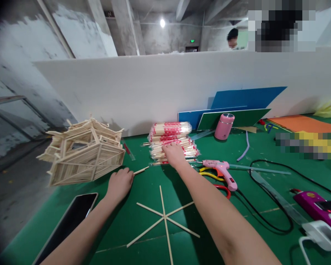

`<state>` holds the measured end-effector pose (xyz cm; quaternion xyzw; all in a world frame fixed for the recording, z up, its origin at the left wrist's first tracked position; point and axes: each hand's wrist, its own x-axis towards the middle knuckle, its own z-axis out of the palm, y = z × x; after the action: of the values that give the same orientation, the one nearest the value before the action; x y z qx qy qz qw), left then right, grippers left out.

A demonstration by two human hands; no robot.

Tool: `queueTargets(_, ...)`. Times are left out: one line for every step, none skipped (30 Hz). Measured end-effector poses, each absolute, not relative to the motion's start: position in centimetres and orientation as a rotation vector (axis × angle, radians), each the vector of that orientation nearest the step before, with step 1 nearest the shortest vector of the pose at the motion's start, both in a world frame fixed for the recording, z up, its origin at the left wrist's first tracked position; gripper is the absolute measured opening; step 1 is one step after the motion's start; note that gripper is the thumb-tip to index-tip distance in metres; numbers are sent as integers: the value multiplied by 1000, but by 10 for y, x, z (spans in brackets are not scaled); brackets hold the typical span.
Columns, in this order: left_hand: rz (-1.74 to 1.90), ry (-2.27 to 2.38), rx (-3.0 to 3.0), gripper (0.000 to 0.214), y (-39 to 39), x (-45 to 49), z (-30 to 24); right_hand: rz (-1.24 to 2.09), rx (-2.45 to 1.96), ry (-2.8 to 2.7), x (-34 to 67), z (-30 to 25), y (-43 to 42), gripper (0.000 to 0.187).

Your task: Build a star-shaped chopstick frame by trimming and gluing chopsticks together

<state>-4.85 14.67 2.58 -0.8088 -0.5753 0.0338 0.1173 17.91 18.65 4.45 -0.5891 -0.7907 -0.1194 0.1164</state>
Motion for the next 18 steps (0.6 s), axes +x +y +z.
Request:
queueTargets(99,-1688,-2368,31,147,-49,26,-354,-1688,-2304,182,50,186,27)
queueTargets(99,-1691,-2371,31,148,-50,26,-357,-1651,-2286,185,57,185,25)
queueTargets(99,-1693,-2376,32,148,-50,27,-361,-1618,-2256,188,64,183,24)
queueTargets(100,-1696,-2380,32,148,-51,27,-364,-1588,-2214,191,72,181,22)
queueTargets(101,-1696,-2388,32,147,-51,29,-369,-1562,-2162,195,81,179,22)
queueTargets(103,-1695,-2398,31,146,-52,30,-372,-1540,-2103,198,89,175,24)
queueTargets(103,-1691,-2411,31,145,-54,31,-372,-1517,-2047,200,97,171,26)
queueTargets(103,-1685,-2425,31,143,-56,32,-366,-1490,-2000,203,104,165,28)
queueTargets(101,-1681,-2436,31,142,-58,33,-356,-1463,-1959,205,110,160,30)
queueTargets(96,-1680,-2441,31,140,-60,34,-342,-1435,-1929,207,114,153,32)
queueTargets(88,-1687,-2437,32,139,-63,34,-324,-1411,-1906,208,118,147,32)
queueTargets(76,-1699,-2425,33,138,-64,33,-304,-1387,-1891,209,121,141,32)
queueTargets(63,-1714,-2413,34,139,-65,32,-283,-1364,-1880,209,124,136,31)
queueTargets(48,-1730,-2400,34,140,-66,31,-263,-1344,-1872,208,126,131,30)
queueTargets(31,-1747,-2391,35,142,-65,30,-253,-1330,-1867,208,129,126,29)
queueTargets(13,-1762,-2387,35,146,-63,30,-238,-1309,-1852,207,132,122,27)
queueTargets(-8,-1780,-2384,35,149,-61,29,-197,-1278,-1820,206,136,119,26)
queueTargets(-33,-1799,-2382,35,153,-58,29,-118,-1233,-1768,205,139,115,25)
